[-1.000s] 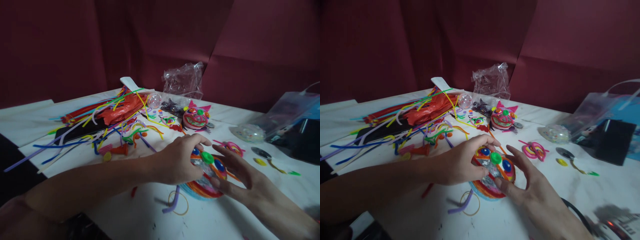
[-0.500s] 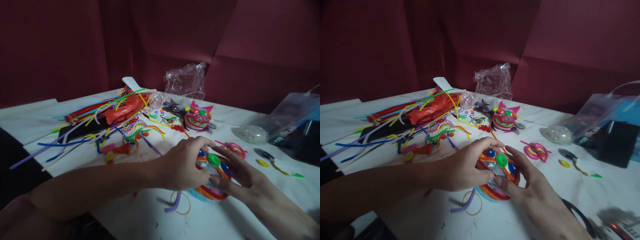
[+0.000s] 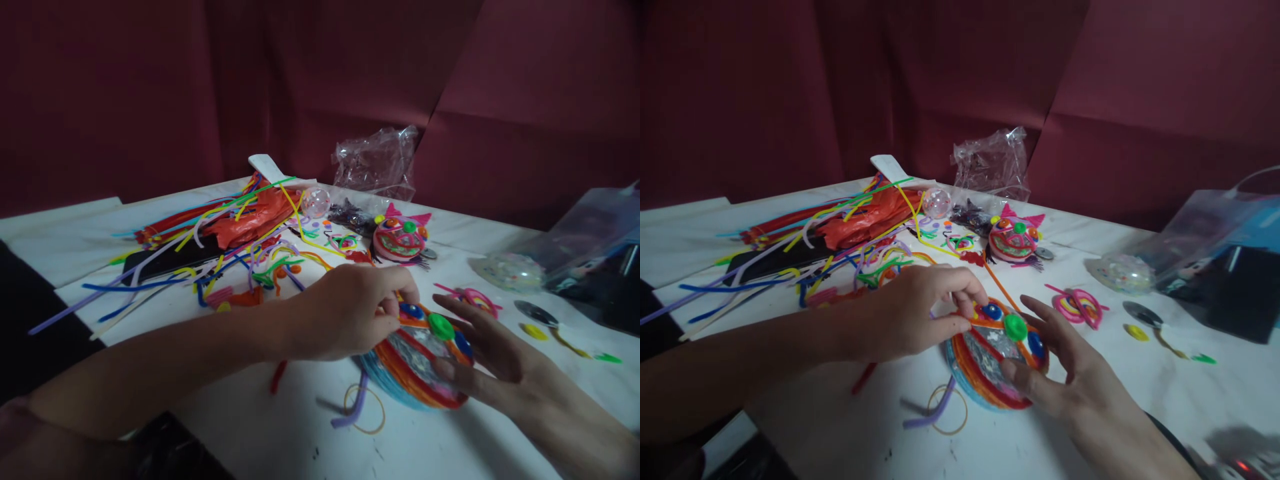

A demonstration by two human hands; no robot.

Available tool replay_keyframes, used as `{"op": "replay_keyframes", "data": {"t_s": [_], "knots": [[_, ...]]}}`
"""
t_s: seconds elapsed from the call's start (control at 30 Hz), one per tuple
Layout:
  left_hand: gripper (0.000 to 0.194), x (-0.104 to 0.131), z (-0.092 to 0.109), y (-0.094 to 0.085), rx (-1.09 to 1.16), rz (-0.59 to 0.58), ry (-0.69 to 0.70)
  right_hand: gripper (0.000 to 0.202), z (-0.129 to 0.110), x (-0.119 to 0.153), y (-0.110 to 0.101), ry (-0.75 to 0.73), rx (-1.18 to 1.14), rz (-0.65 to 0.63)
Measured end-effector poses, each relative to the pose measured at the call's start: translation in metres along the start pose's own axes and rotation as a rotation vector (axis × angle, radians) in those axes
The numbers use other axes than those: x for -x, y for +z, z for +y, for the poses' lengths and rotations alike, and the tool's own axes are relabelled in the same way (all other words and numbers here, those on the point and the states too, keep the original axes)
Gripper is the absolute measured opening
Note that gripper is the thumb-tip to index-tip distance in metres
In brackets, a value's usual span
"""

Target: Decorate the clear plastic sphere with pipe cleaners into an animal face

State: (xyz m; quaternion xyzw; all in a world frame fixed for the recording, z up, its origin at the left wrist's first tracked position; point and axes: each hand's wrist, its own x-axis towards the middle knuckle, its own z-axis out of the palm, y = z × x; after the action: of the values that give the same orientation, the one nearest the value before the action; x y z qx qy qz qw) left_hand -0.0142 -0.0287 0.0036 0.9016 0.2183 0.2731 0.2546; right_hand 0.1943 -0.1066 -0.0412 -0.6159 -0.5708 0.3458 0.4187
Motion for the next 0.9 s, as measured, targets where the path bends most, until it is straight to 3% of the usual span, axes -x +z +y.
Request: {"op": "replay_keyframes", "data": {"t_s": [0.23,0.9], "knots": [[0.018,0.002,-0.002,0.015,-0.100,0.012,0.083,0.081,0.000,0.000,0.001,-0.018,0.038,0.002],[0.022,0.003,-0.003,0.017,0.128,0.016,-0.160,0.083,-0.001,0.003,0.003,0.015,0.017,0.020]]}}
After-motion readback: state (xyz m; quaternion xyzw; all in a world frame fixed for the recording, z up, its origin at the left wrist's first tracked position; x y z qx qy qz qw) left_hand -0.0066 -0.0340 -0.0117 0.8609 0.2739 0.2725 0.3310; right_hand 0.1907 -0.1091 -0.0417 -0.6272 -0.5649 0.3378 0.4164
